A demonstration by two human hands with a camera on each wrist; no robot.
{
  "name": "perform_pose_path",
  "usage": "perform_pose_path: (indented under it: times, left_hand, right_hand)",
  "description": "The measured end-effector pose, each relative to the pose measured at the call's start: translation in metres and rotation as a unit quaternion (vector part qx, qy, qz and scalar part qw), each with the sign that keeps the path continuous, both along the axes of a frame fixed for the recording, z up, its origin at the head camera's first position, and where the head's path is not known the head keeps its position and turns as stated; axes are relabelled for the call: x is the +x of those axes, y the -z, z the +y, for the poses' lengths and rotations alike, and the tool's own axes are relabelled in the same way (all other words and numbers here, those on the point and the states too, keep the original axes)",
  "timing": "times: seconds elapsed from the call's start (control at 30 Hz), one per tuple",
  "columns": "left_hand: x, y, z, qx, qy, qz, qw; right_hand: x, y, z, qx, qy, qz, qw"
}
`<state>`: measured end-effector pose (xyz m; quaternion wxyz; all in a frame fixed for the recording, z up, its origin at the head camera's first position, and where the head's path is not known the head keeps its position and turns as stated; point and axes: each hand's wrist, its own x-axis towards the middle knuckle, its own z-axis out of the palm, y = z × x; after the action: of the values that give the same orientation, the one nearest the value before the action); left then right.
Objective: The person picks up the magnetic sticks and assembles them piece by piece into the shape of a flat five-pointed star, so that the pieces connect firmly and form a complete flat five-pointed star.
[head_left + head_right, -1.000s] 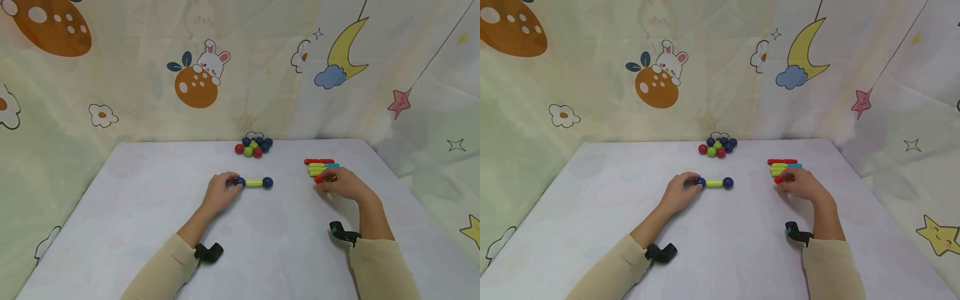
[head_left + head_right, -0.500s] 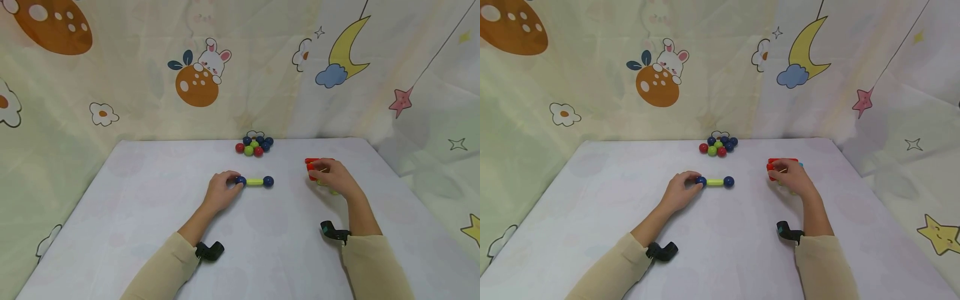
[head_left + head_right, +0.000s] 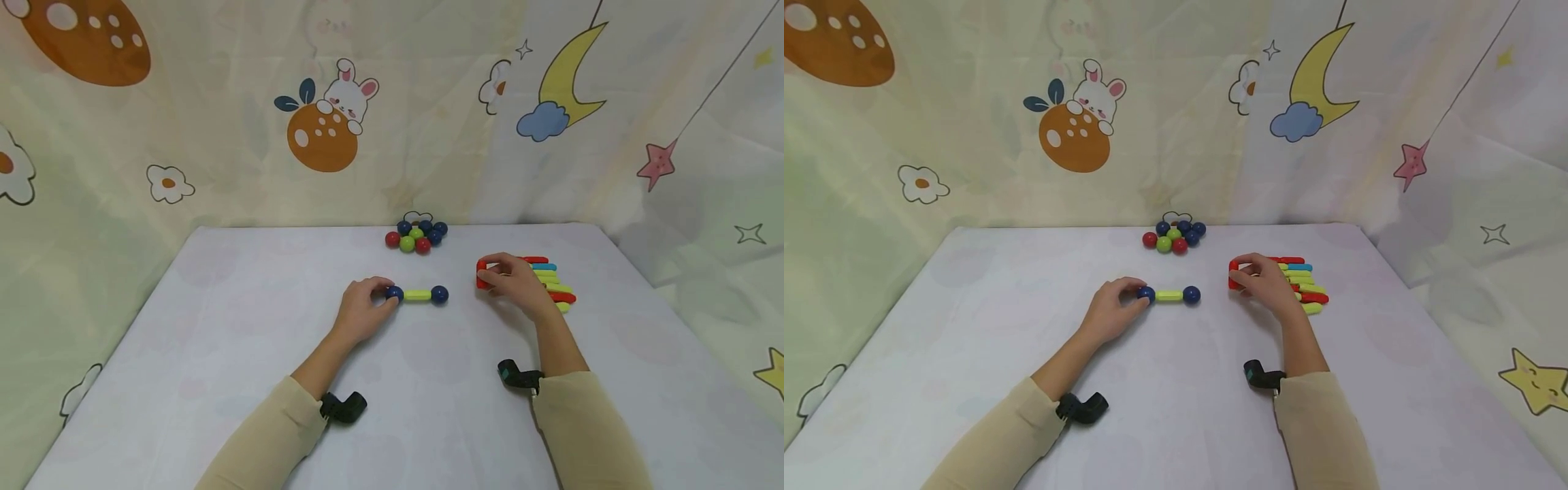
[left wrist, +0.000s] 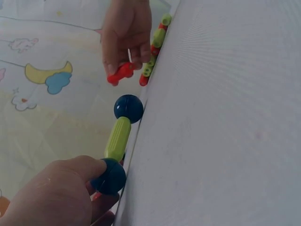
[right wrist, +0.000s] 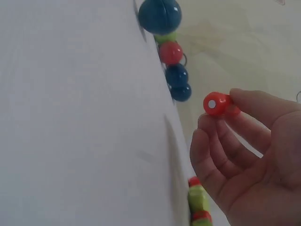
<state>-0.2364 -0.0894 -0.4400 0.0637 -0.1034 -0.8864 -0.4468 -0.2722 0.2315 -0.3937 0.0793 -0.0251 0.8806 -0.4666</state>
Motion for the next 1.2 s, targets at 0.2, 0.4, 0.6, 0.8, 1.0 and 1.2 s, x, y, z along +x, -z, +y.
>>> perform_pose_path:
  times: [0.2, 0.4, 0.6, 0.8, 1.0, 1.2]
  left_hand:
    - [0.0, 0.0, 0.0, 0.001, 0.002, -0.004, 1.0]
    - [0.001, -0.002, 0.0, 0.001, 0.005, -0.003, 1.0]
    - [0.002, -0.003, 0.0, 0.002, 0.004, 0.002, 1.0]
    - [0.001, -0.003, 0.0, 0.002, 0.003, 0.0, 1.0]
    - [-0.001, -0.002, 0.0, -0.003, 0.004, 0.007, 1.0]
    - [-0.001, -0.001, 0.0, -0.004, 0.006, 0.007, 1.0]
  right_hand:
    - [-0.011, 0.009, -0.022, -0.046, 0.03, -0.033, 0.9979]
    - [-0.015, 0.015, -0.038, -0.1, 0.052, -0.064, 0.9915]
    - [-0.016, 0.014, -0.054, -0.108, 0.061, -0.078, 0.9892]
    - [-0.015, 0.014, -0.061, -0.091, 0.057, -0.074, 0.9914]
    - [-0.013, 0.013, -0.063, -0.095, 0.052, -0.073, 0.9914]
    - [-0.012, 0.012, -0.062, -0.101, 0.046, -0.072, 0.9912]
